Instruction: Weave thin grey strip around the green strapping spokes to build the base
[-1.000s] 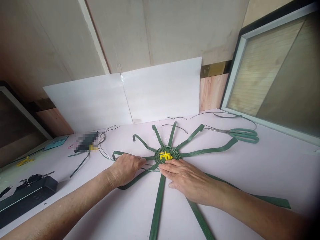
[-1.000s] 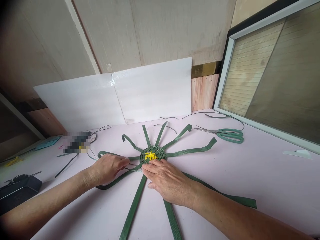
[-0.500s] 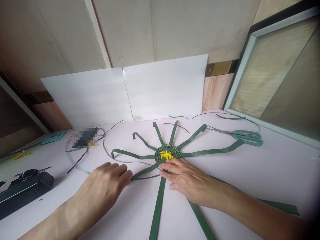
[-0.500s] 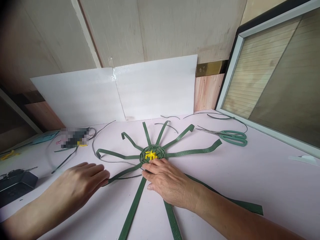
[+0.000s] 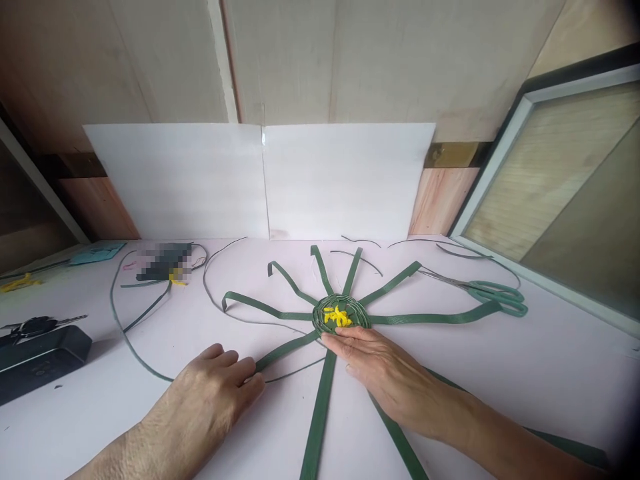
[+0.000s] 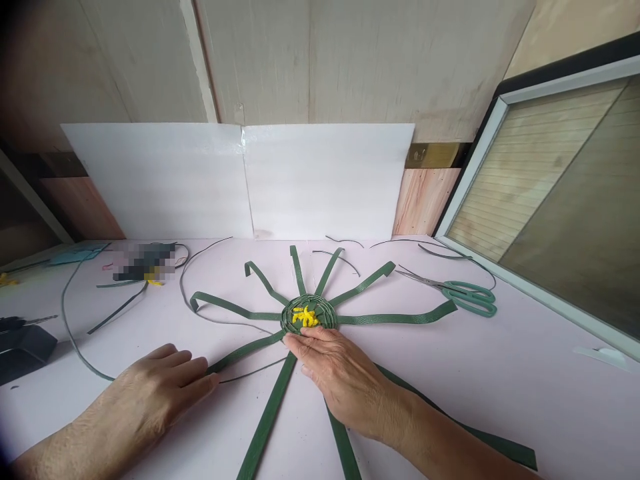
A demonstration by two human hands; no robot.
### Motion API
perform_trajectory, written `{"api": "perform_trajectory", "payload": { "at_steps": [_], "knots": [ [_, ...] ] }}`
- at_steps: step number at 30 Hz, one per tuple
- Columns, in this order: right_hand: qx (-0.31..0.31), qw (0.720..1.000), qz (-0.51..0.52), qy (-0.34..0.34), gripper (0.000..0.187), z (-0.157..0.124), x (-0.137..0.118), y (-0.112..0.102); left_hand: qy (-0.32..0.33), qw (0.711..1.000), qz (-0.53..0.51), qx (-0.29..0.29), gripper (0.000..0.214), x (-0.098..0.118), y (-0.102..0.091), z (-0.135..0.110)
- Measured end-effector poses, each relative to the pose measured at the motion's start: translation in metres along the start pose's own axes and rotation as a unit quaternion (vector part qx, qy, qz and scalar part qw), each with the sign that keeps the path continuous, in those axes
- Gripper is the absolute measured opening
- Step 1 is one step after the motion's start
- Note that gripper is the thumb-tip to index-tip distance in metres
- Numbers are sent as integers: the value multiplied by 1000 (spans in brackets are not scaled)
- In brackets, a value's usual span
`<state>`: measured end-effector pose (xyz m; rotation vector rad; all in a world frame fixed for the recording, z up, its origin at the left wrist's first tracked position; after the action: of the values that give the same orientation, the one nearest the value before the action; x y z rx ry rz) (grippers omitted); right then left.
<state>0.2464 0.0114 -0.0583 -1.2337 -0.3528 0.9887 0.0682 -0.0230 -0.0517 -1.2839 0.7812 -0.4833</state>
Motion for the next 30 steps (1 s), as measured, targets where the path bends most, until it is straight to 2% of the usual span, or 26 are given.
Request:
{"api": "perform_trajectory", "payload": {
  "at_steps": [4, 9, 13, 18, 23, 26, 30],
  "knots": [
    [-3, 999, 31, 45, 46, 2, 7, -2, 1, 1000, -6, -5, 20, 3, 4, -1],
    [-12, 1000, -10, -2, 31, 4, -2, -1, -5, 1000, 8, 1, 23, -6, 7, -1],
    [-12, 998, -48, -29, 31, 5, -9, -2, -23, 1000, 14, 11, 26, -22, 2, 2],
    [-28, 995, -85, -40, 37, 4, -14, -3, -43, 998, 21, -44, 32, -35, 0, 7],
    [-42, 993, -106, -37, 36, 1, -10, 8, -45, 995, 18, -82, 34, -33, 14, 9],
    [-44, 993, -107, -5, 34, 2, -3, 14, -49, 997, 38, -51, 32, -32, 13, 9],
    [-42, 996, -84, 14, 34, 3, 0, 16, -42, 996, 66, 33, 26, -32, -6, 5]
  ]
}}
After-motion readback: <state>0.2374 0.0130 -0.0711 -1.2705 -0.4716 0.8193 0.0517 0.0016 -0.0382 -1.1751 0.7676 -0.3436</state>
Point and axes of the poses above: each hand's wrist, its own z-axis towards the middle knuckle, its own y-axis out of the palm, x = y × z, the point moved 8 cm from there along z, towards the middle knuckle, and after that the axes turned 7 degrees about y, right-handed, at the moved point
